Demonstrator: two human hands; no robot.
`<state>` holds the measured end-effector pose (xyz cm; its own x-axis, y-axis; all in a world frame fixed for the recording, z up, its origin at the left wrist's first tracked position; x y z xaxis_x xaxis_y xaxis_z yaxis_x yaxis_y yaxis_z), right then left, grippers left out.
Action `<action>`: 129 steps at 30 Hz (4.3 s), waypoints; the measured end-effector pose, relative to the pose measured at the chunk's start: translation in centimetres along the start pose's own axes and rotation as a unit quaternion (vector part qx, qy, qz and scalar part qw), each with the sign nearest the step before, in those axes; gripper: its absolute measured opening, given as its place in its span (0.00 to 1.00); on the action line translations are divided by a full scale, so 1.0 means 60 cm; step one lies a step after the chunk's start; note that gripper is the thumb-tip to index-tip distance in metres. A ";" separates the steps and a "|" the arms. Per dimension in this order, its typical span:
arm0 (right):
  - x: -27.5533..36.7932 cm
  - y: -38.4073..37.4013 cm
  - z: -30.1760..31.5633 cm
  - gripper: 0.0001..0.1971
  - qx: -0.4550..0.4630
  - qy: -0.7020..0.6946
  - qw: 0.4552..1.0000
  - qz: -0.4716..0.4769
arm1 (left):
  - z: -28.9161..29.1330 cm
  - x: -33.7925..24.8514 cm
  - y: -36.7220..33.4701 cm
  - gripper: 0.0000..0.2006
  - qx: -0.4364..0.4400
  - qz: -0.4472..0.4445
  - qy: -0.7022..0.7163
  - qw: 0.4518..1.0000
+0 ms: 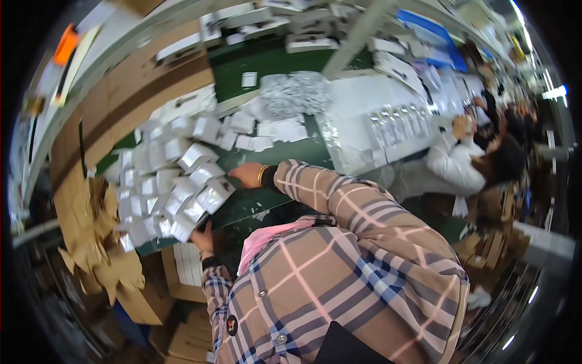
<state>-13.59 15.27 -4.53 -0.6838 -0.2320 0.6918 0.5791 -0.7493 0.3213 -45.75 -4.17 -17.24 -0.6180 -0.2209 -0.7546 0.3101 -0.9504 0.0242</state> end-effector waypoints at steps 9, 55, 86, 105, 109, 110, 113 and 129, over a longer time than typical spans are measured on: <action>-0.385 0.242 0.312 0.07 -0.214 -0.302 0.927 -0.067 | 0.029 -0.156 0.083 0.18 0.136 0.163 -0.016 0.977; -0.603 0.853 -0.064 0.13 -0.209 -0.505 0.649 -0.529 | -0.725 -0.844 -0.827 0.19 0.130 -0.302 -0.204 0.922; -0.721 0.842 -0.023 0.12 -0.093 -0.324 0.794 -0.505 | -0.586 -0.806 -0.931 0.16 0.016 -0.159 -0.043 0.986; -0.542 0.670 0.123 0.11 -0.123 -0.277 0.839 -0.453 | -0.558 -0.896 -0.745 0.26 -0.036 -0.286 -0.212 0.934; -0.524 0.595 0.189 0.12 -0.134 -0.327 0.869 -0.346 | -0.477 -0.928 -0.627 0.28 0.010 -0.249 -0.136 0.959; -0.518 0.572 0.209 0.12 -0.132 -0.324 0.875 -0.335 | -0.405 -0.932 -0.591 0.29 -0.060 -0.230 -0.078 0.968; -0.497 0.526 0.258 0.12 -0.135 -0.319 0.893 -0.287 | -0.286 -0.954 -0.481 0.33 -0.141 -0.223 0.173 0.949; -0.398 0.520 0.300 0.29 0.072 -0.786 0.579 -0.206 | -0.304 -0.990 0.061 0.30 0.346 -0.195 0.389 0.831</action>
<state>28.79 8.60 0.61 0.4052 0.8834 0.2353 0.6187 -0.4545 0.6408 5.28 9.48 15.72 0.1637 0.0868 -0.9827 -0.4605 -0.8742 -0.1540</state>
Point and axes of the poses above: each hand's wrist, its own y-axis away from the middle knuckle, its own z-axis out of the back of the hand, x = y × z, the point moved 10 cm from there along -y, towards the middle knuckle, and after that the axes turned 9 degrees about -z, right-handed, at the moved point
